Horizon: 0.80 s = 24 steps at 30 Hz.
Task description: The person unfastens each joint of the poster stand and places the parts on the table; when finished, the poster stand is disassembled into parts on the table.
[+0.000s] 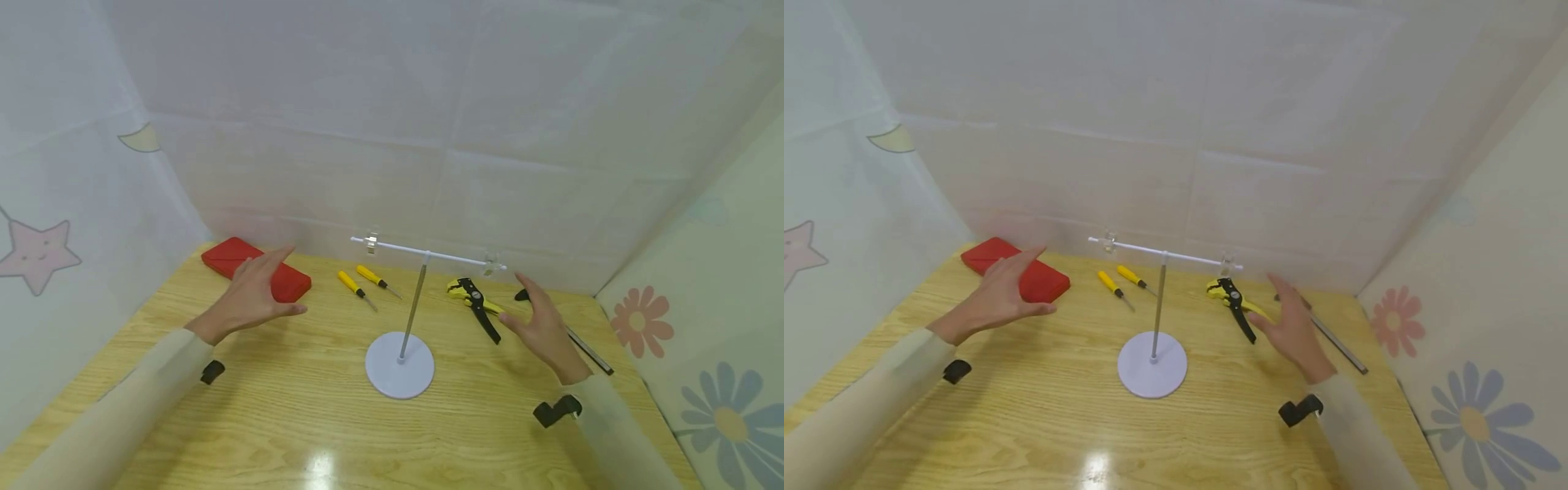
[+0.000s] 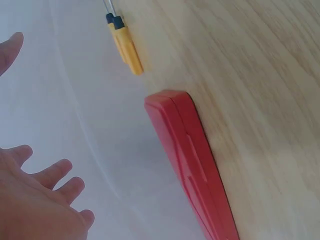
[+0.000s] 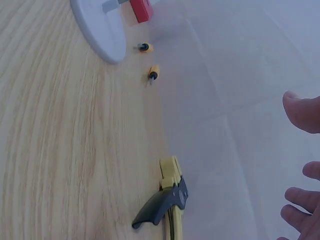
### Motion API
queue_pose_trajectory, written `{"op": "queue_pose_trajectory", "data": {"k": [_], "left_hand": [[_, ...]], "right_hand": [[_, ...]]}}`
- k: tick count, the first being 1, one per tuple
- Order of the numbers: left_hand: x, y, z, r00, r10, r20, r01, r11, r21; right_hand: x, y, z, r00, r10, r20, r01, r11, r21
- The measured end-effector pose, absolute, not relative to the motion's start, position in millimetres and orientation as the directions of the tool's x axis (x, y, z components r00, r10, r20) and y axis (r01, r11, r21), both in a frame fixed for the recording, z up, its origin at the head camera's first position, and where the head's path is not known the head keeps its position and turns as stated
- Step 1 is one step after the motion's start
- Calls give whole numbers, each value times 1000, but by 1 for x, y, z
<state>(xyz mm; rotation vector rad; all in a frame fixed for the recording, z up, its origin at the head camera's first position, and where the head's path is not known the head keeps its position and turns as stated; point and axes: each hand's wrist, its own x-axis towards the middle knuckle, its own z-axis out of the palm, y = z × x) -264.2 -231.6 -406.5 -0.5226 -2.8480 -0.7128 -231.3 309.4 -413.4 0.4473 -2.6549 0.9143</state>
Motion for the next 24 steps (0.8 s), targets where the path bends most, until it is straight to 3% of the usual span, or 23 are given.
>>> {"op": "queue_pose_trajectory", "data": {"k": [12,24], "left_hand": [[-252,-202,-385,-891,366,270,450,796,406],[-240,-172,-358,-880,356,314,471,731,494]], "right_hand": [[-218,275,-388,-901,-207,381,-428,566,-705],[-208,246,-361,-897,-222,382,-437,318,-841]]}}
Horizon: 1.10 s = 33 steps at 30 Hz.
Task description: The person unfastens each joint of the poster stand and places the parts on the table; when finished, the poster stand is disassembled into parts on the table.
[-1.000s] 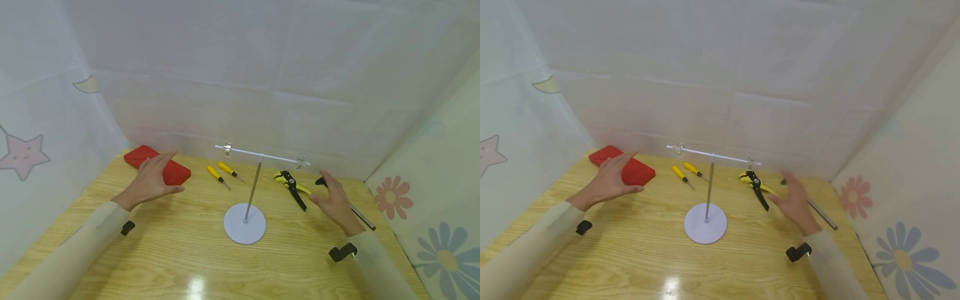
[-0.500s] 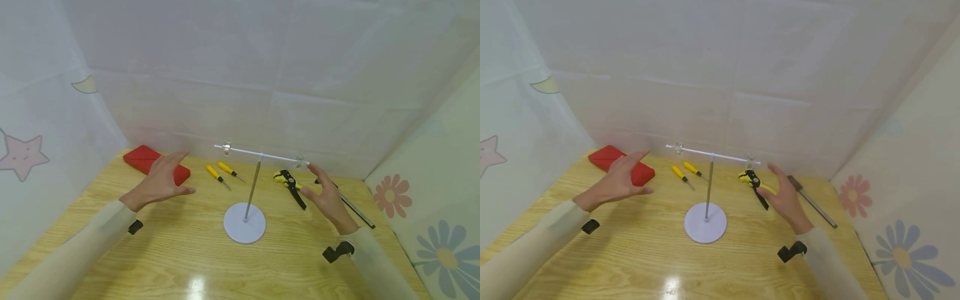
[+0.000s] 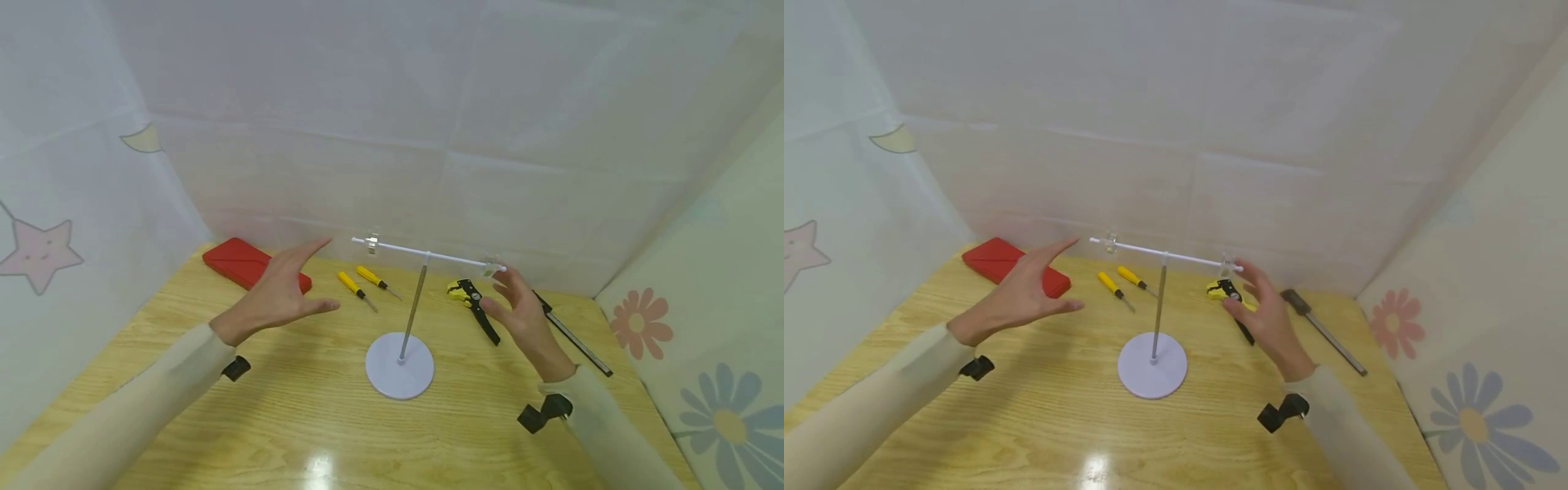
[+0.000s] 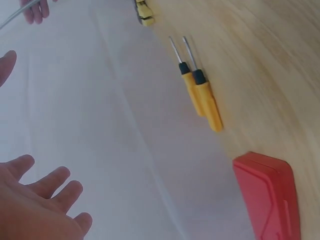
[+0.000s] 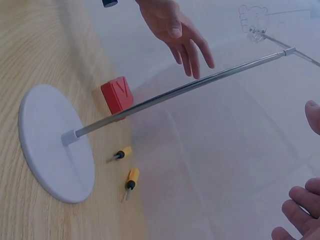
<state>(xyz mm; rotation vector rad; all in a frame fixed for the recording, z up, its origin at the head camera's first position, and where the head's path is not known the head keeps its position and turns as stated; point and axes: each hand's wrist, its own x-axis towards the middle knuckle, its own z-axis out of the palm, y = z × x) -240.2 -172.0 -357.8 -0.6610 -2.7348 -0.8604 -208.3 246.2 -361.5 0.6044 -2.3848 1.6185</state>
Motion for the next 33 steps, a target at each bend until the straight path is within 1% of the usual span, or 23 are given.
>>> {"op": "queue_pose_trajectory", "data": {"k": [7,13,21,28,33], "left_hand": [[-242,-162,-340,-872,372,320,490,688,536],[-241,-154,-324,-861,386,331,509,655,558],[-237,-143,-312,-849,409,335,528,623,578],[-233,-135,-303,-837,417,354,546,603,582],[-230,-127,-294,-836,412,361,546,574,610]], "right_hand": [[-208,230,-348,-844,-273,462,-518,190,-834],[-207,215,-341,-828,-297,476,-526,118,-842],[-208,198,-336,-818,-298,492,-532,70,-844],[-210,187,-335,-793,-293,535,-566,29,-824],[-212,179,-337,-770,-299,564,-592,3,-806]]}}
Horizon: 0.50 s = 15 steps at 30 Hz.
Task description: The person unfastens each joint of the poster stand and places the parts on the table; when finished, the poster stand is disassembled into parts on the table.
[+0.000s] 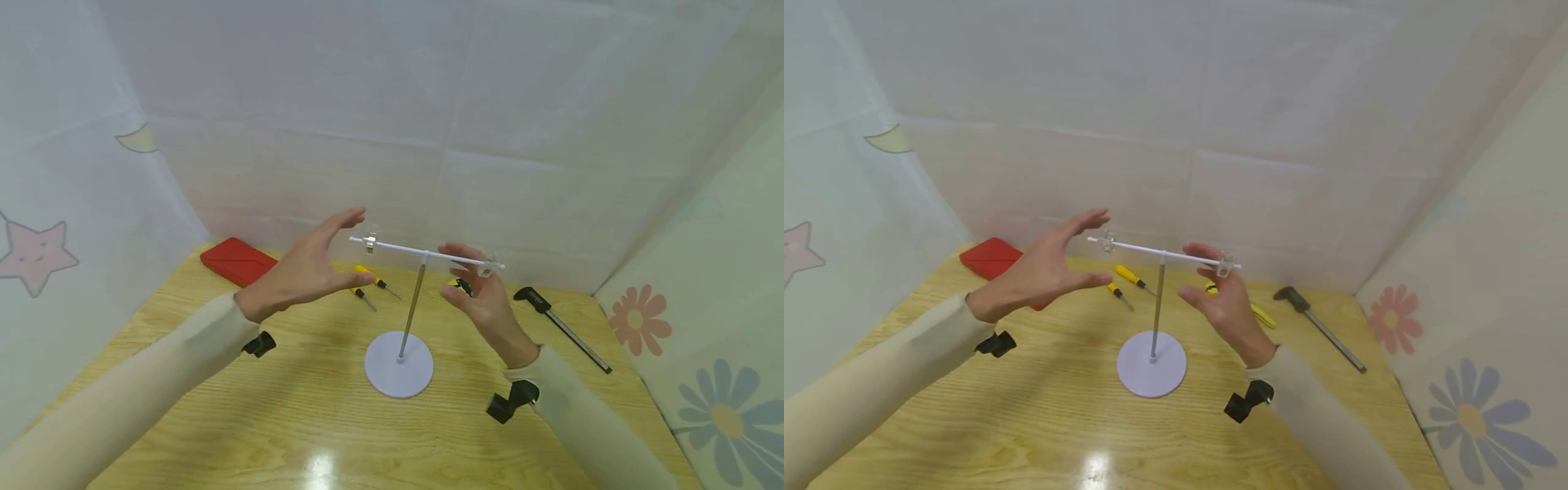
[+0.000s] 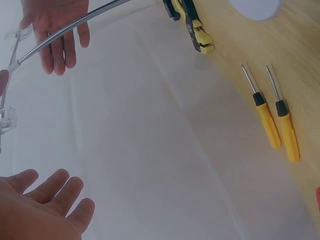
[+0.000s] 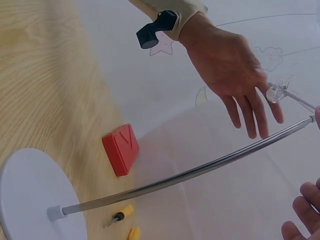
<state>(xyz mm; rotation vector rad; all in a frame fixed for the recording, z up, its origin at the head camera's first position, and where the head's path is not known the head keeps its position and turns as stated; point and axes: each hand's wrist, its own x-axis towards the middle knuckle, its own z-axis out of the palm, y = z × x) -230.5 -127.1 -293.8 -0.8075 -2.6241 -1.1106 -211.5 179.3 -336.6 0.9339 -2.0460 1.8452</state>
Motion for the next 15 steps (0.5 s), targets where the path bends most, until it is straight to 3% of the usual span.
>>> {"op": "queue_pose_trajectory", "data": {"k": [15], "left_hand": [[-232,-103,-273,-821,435,370,567,544,618]], "right_hand": [[-210,159,-334,-805,-306,509,-521,-46,-852]]}}
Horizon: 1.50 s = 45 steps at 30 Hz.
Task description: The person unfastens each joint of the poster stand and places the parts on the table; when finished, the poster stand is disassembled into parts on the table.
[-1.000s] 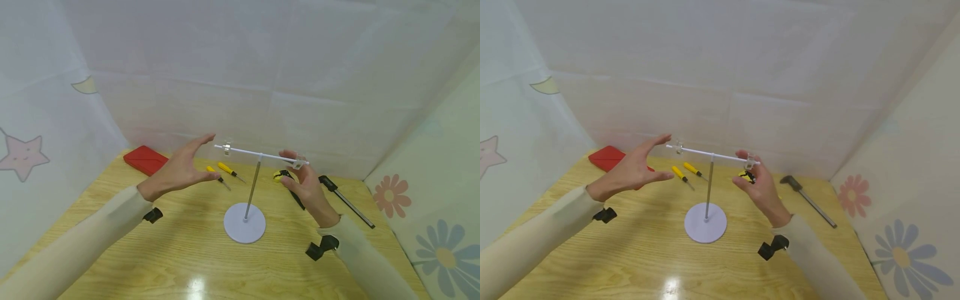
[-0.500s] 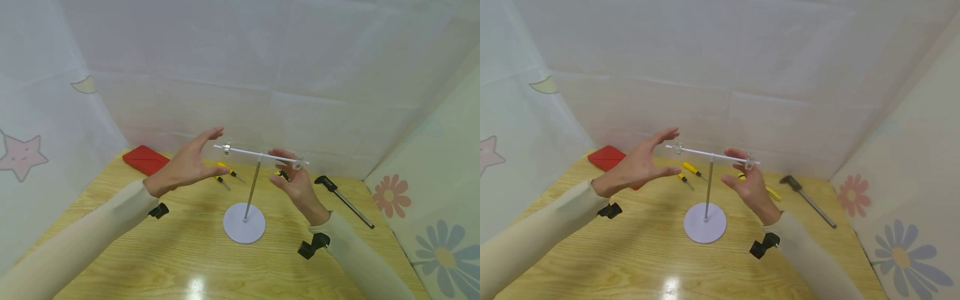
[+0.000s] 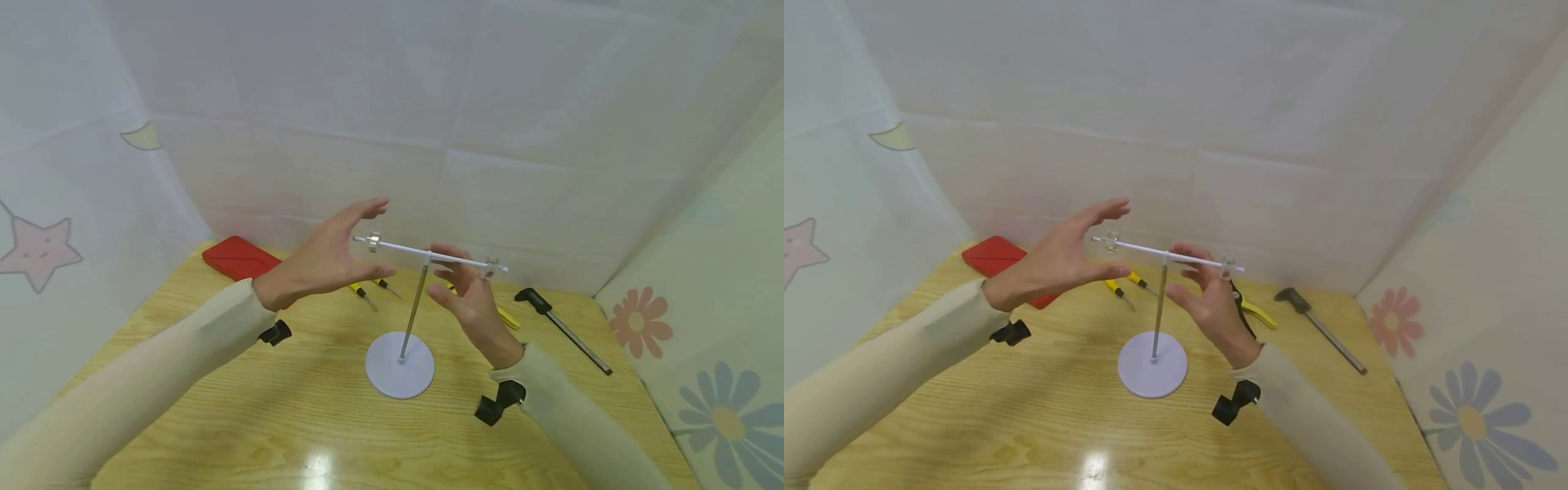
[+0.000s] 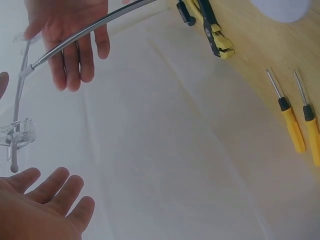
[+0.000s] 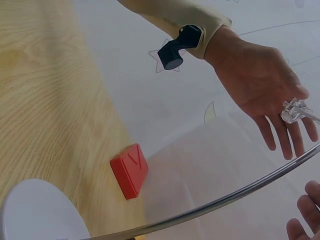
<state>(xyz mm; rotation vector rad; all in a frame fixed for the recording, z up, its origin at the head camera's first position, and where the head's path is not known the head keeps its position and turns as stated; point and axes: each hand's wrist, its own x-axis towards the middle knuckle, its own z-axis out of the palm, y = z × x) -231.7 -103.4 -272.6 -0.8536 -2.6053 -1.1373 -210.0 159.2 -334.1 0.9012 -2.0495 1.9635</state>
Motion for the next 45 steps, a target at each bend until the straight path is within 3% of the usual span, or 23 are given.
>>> {"op": "queue_pose_trajectory", "data": {"k": [11,22,33,45], "left_hand": [[-232,-91,-265,-775,504,382,626,521,581],[-232,-76,-251,-708,548,446,705,583,403],[-229,-62,-241,-602,621,503,792,546,274],[-226,-57,-240,-555,654,515,822,524,221]], "right_hand": [[-208,146,-335,-840,-210,501,-486,-122,-865],[-205,140,-336,-866,-114,488,-470,-152,-870],[-206,137,-337,-852,-84,517,-497,-181,-849],[-207,134,-338,-854,-71,516,-499,-173,-849]]}}
